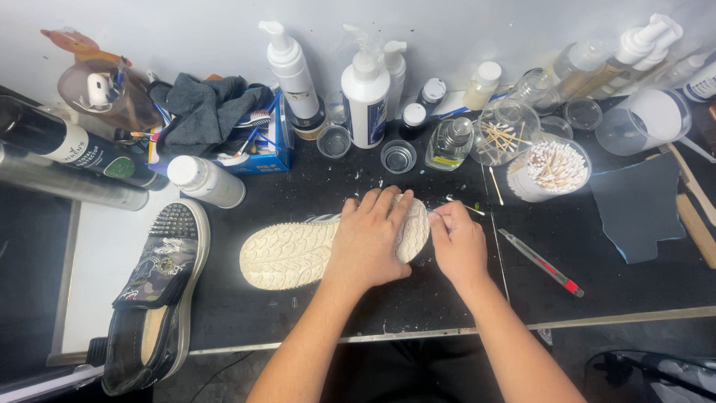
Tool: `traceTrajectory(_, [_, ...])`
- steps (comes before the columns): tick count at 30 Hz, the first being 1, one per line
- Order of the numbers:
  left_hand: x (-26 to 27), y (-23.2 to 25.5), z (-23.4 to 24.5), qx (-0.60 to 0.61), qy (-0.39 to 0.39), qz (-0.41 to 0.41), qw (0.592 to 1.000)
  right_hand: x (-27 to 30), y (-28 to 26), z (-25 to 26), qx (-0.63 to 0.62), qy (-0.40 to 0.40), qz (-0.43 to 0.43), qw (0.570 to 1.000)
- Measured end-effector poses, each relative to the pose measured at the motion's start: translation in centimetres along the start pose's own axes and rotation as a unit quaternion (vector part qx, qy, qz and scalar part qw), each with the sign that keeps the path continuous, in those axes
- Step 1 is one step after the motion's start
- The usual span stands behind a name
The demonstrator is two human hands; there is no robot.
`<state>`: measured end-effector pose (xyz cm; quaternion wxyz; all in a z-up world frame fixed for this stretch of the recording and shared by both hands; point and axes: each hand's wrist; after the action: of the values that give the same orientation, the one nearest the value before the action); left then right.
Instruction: The person cleans the sole of a white sneaker using a cotton swab and then a sanding block. They work on the textured bottom and the side edges of the shoe, removing debris and smoothing the surface.
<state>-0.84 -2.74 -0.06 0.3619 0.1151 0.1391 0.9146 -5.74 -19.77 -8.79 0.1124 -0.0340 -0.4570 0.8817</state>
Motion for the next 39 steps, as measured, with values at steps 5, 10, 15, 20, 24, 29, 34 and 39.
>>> traceTrajectory(5, [0.0, -0.1, -0.2, 0.019, -0.001, -0.001, 1.0, 0.7, -0.2, 0.5, -0.008, -0.035, -0.027, 0.999])
traceTrajectory(10, [-0.1, -0.2, -0.2, 0.016, -0.002, 0.002, 1.0, 0.1, -0.3, 0.3, 0.006, -0.04, -0.056, 0.998])
traceTrajectory(15, [-0.1, -0.2, 0.0, 0.022, -0.005, 0.001, 1.0, 0.0, 0.3, 0.2, -0.021, -0.044, -0.044, 0.998])
traceTrajectory(20, [-0.3, -0.1, 0.2, 0.018, 0.002, 0.001, 1.0, -0.4, 0.5, 0.0, -0.029, -0.036, -0.045, 0.998])
traceTrajectory(24, [-0.2, -0.1, 0.3, 0.036, -0.009, 0.006, 0.999, 0.5, 0.1, -0.4, -0.066, -0.018, -0.026, 0.997])
traceTrajectory(29, [-0.8, 0.8, 1.0, 0.006, -0.047, 0.026, 0.999, 0.7, -0.8, -0.2, -0.041, 0.012, -0.015, 0.999])
traceTrajectory(34, [-1.7, 0.6, -0.4, -0.031, -0.065, 0.049, 0.996, 0.0, -0.4, -0.2, -0.018, 0.02, -0.027, 0.999])
traceTrajectory(39, [-3.0, -1.9, -3.2, -0.118, -0.114, 0.07, 0.984, 1.3, -1.0, 0.4, 0.0, 0.002, -0.035, 0.999])
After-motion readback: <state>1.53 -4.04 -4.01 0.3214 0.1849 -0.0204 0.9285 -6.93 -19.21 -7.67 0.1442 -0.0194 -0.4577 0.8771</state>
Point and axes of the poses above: each hand's wrist, its own x-axis away from the middle knuckle, its own z-axis out of the back of the hand, y = z × x, and after that the axes turned 12 degrees about -y, right-handed
